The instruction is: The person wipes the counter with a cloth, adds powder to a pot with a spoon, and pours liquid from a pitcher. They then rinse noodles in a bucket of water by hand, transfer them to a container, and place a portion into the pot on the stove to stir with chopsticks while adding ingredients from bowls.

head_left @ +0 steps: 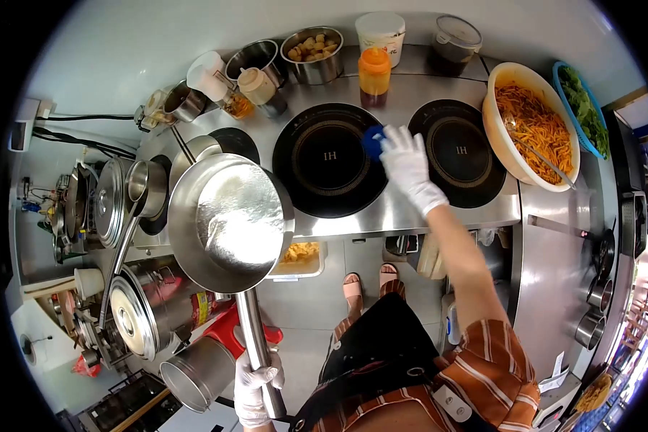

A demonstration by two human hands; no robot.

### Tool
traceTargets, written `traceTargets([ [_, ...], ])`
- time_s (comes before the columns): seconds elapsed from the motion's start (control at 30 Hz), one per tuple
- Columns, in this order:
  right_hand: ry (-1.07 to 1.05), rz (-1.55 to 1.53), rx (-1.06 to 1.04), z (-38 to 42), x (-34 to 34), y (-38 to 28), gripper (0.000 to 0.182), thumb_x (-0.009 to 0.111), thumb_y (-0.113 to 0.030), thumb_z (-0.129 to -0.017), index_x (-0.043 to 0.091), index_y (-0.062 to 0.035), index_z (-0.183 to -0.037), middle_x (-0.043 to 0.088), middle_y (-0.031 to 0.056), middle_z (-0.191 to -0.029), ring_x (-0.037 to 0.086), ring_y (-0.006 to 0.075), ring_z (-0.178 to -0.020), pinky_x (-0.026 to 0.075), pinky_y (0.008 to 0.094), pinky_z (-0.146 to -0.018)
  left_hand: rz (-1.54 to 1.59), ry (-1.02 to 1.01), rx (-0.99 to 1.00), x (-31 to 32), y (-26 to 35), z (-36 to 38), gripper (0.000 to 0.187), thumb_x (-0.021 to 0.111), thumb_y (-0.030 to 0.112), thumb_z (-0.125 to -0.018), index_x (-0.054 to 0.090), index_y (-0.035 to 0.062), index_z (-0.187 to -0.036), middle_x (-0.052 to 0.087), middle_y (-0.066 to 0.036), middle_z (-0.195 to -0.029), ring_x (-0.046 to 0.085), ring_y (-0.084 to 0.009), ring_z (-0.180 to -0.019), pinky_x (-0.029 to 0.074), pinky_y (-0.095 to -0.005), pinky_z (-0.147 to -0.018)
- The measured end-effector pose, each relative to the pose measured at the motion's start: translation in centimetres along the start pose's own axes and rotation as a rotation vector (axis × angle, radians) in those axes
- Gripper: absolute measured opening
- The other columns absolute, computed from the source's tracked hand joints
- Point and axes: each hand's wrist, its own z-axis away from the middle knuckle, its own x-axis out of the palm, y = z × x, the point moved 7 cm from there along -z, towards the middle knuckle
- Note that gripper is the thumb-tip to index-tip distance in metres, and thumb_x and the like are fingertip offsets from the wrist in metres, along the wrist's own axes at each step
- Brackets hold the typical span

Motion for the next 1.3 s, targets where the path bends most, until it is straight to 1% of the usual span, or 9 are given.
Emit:
traceTargets([
  [0.13, 0.09, 0.014, 0.352, 3.3, 0.1, 9.7, 0.037, 0.051, -0.023, -0.087, 0.054, -0.0088, -0.121, 0.04, 0.0076, -0.139, 0.035, 0.0319, -0.127, 0.03, 0.0483, -0.103, -0.024, -0.043, -0.007, 0.1, -0.3, -0.6, 0.051, 0.079, 0.012, -0.064, 0.052, -0.0068, -0.103, 0.052, -0.006, -0.059, 0.049, -0.014, -0.045, 0.038, -0.0241, -0.043],
  [0.3, -0.016, 0.082, 0.359, 11.2, -1.9, -0.3, 0.044, 0.045, -0.026, -0.09, 0.047, -0.0077, -0.129, 0.036, 0.0113, -0.141, 0.033, 0.029, -0.13, 0.024, 0.0475, -0.107, -0.086, -0.052, 0.004, -0.2, -0.3, -1.1, 0.053, 0.079, 0.015, -0.065, 0.05, -0.0057, -0.105, 0.051, -0.006, -0.058, 0.049, -0.0137, -0.045, 0.039, -0.0236, -0.044],
  [0.37, -0.095, -0.047, 0.273, 11.4, 0.3, -7.9, 0.049, 0.044, -0.025, -0.088, 0.041, -0.0071, -0.134, 0.036, 0.0094, -0.141, 0.026, 0.0296, -0.134, 0.015, 0.0434, -0.11, -0.121, -0.047, -0.004, -0.3, -0.4, -1.2, 0.052, 0.079, 0.014, -0.066, 0.052, -0.006, -0.105, 0.051, -0.006, -0.058, 0.049, -0.0139, -0.045, 0.039, -0.0238, -0.044],
  [0.53, -0.207, -0.327, -0.322, 7.9, 0.9, -22.3, 0.043, 0.047, -0.022, -0.085, 0.048, -0.0081, -0.126, 0.039, 0.0148, -0.14, 0.033, 0.0301, -0.132, 0.024, 0.0457, -0.109, -0.129, -0.041, 0.003, 1.2, -0.3, -1.5, 0.049, 0.078, 0.012, -0.066, 0.054, -0.0075, -0.104, 0.051, -0.006, -0.059, 0.05, -0.0146, -0.046, 0.039, -0.0241, -0.044],
  [0.67, -0.035, -0.285, -0.135, 8.9, -0.3, -13.2, 0.038, 0.055, -0.025, -0.082, 0.059, -0.0051, -0.114, 0.039, 0.013, -0.141, 0.032, 0.0336, -0.131, 0.022, 0.0489, -0.109, -0.108, -0.065, -0.009, 2.8, -0.8, -2.5, 0.048, 0.078, 0.012, -0.065, 0.053, -0.0071, -0.102, 0.051, -0.006, -0.059, 0.049, -0.0145, -0.045, 0.039, -0.0238, -0.044],
  [0.93, -0.035, 0.092, 0.468, 18.0, -2.6, 9.0, 0.041, 0.05, -0.028, -0.088, 0.054, -0.0059, -0.123, 0.027, 0.011, -0.148, 0.026, 0.0287, -0.135, 0.017, 0.0463, -0.111, -0.072, -0.18, -0.041, 4.8, -1.9, -5.0, 0.043, 0.073, 0.009, -0.071, 0.052, -0.0077, -0.105, 0.051, -0.006, -0.061, 0.048, -0.0151, -0.046, 0.039, -0.025, -0.045],
  [1.13, 0.147, -0.21, 0.774, 25.6, -8.0, 18.2, 0.041, 0.048, -0.005, -0.081, 0.054, -0.0054, -0.122, 0.05, 0.0178, -0.128, 0.051, 0.035, -0.107, 0.041, 0.0427, -0.093, -0.139, -0.26, -0.103, 4.3, -3.1, -7.2, 0.039, 0.071, 0.006, -0.074, 0.053, -0.0062, -0.106, 0.053, -0.005, -0.063, 0.053, -0.0139, -0.049, 0.044, -0.0247, -0.047],
  [1.2, 0.275, 0.001, 0.709, 29.4, -13.4, 19.1, 0.043, 0.048, 0.001, -0.076, 0.056, -0.0029, -0.119, 0.05, 0.0201, -0.126, 0.052, 0.0363, -0.104, 0.043, 0.042, -0.092, -0.201, -0.289, -0.119, 4.1, -3.6, -8.0, 0.038, 0.071, 0.007, -0.075, 0.053, -0.0056, -0.106, 0.054, -0.004, -0.063, 0.053, -0.0136, -0.05, 0.044, -0.025, -0.048],
  [1.3, 0.35, -0.162, 0.984, 36.7, -19.1, 21.3, 0.044, 0.052, -0.001, -0.078, 0.056, -0.0051, -0.122, 0.048, 0.0185, -0.13, 0.054, 0.0338, -0.104, 0.044, 0.0405, -0.091, -0.205, -0.311, -0.138, 4.6, -3.8, -8.6, 0.034, 0.069, 0.008, -0.077, 0.054, -0.0052, -0.105, 0.054, -0.003, -0.066, 0.054, -0.0133, -0.053, 0.045, -0.0256, -0.05],
])
